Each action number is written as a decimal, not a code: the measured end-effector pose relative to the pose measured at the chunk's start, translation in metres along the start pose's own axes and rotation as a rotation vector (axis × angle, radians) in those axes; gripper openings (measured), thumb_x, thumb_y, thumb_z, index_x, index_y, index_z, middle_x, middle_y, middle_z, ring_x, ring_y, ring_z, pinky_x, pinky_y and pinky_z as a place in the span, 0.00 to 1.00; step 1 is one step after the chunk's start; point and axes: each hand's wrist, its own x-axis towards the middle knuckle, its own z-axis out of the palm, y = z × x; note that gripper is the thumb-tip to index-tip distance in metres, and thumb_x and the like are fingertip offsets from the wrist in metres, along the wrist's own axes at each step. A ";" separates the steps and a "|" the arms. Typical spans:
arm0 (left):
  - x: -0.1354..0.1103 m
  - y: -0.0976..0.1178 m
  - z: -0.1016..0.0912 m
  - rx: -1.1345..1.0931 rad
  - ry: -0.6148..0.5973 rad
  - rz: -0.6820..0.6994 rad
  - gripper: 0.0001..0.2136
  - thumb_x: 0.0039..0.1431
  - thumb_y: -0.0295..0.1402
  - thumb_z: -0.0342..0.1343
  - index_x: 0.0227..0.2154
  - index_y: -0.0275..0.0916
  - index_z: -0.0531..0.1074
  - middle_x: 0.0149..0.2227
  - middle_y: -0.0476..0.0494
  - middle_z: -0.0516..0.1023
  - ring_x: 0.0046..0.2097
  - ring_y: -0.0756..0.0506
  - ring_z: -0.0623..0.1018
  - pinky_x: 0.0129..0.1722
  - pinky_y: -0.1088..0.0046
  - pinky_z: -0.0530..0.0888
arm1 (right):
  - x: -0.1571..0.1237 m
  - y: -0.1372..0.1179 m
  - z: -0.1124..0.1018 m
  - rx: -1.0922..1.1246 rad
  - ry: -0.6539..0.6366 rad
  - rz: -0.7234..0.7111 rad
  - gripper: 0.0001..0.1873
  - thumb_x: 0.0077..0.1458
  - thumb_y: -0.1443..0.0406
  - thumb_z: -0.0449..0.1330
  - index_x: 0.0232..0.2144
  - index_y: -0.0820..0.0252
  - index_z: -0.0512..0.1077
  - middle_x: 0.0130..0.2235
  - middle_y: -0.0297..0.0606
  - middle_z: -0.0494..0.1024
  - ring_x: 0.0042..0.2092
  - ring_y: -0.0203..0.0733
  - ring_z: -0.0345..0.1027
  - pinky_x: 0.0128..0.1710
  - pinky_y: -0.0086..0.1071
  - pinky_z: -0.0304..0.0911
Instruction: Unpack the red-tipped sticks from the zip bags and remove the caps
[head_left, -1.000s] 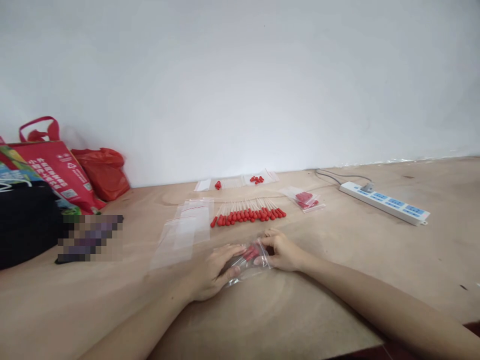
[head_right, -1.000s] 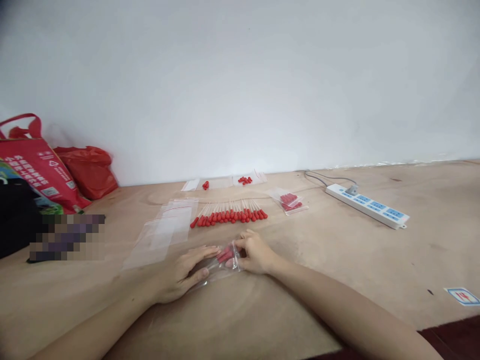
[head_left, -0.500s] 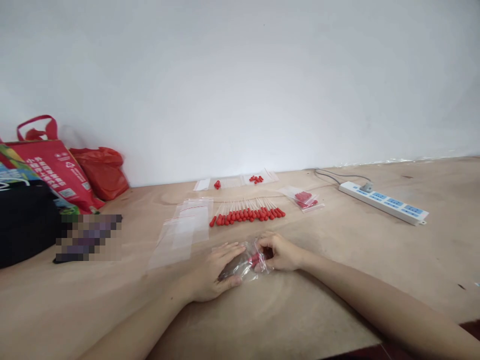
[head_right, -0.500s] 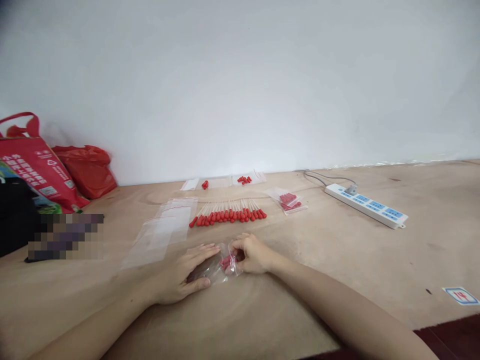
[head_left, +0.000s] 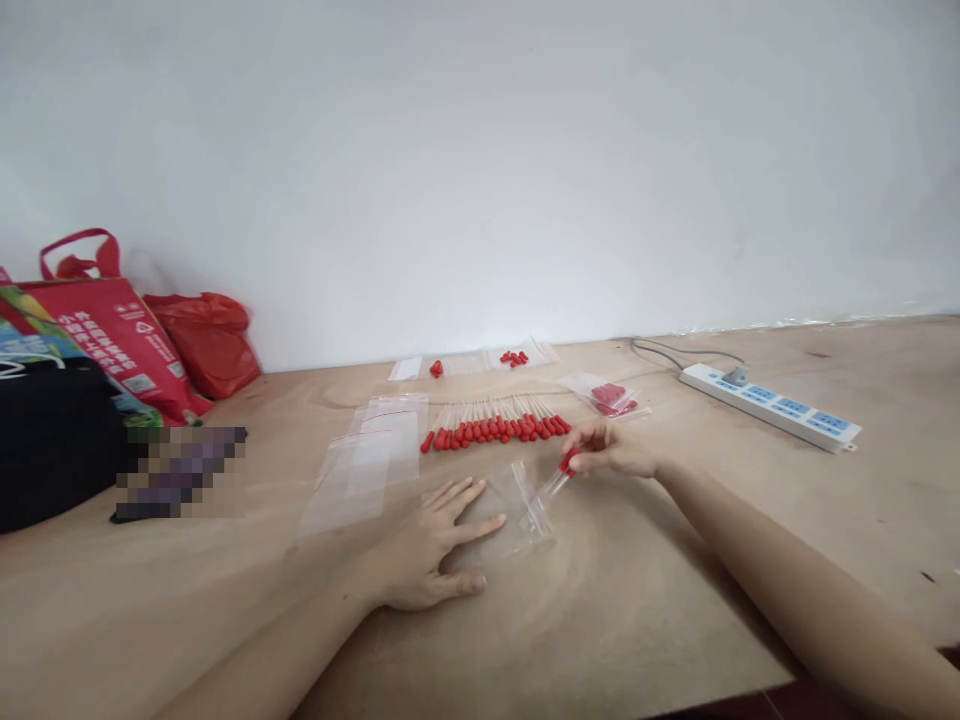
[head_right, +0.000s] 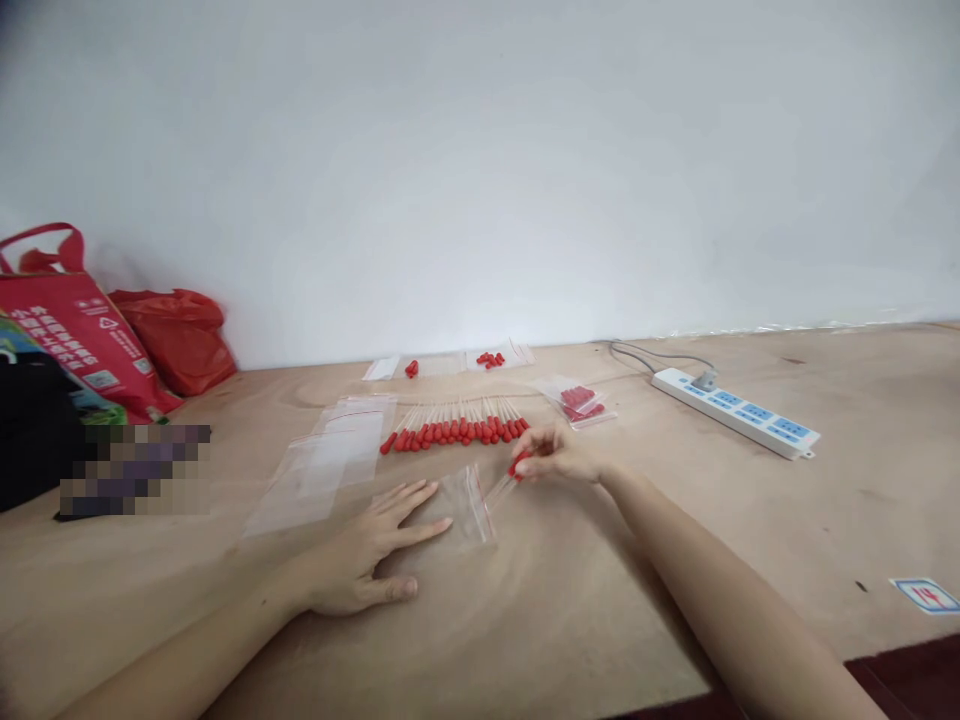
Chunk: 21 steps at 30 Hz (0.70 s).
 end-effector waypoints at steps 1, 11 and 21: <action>0.000 0.000 -0.001 0.014 -0.021 0.018 0.28 0.52 0.53 0.47 0.56 0.56 0.51 0.63 0.48 0.37 0.62 0.32 0.41 0.56 0.45 0.46 | -0.001 0.002 -0.012 0.013 0.084 -0.020 0.15 0.37 0.60 0.66 0.29 0.62 0.71 0.26 0.33 0.75 0.24 0.30 0.65 0.26 0.26 0.61; -0.003 0.001 0.001 0.039 -0.034 0.085 0.30 0.51 0.55 0.45 0.57 0.57 0.47 0.63 0.50 0.34 0.61 0.29 0.36 0.54 0.41 0.40 | 0.020 0.024 -0.034 -0.216 0.759 -0.347 0.19 0.47 0.54 0.58 0.38 0.58 0.71 0.37 0.41 0.76 0.39 0.41 0.70 0.42 0.39 0.64; 0.003 -0.003 0.007 -0.029 0.216 0.035 0.22 0.61 0.45 0.36 0.57 0.47 0.53 0.60 0.45 0.53 0.62 0.39 0.47 0.58 0.51 0.47 | 0.040 0.038 -0.007 -0.927 0.509 -0.430 0.15 0.55 0.65 0.49 0.41 0.55 0.72 0.44 0.42 0.73 0.46 0.44 0.65 0.47 0.41 0.61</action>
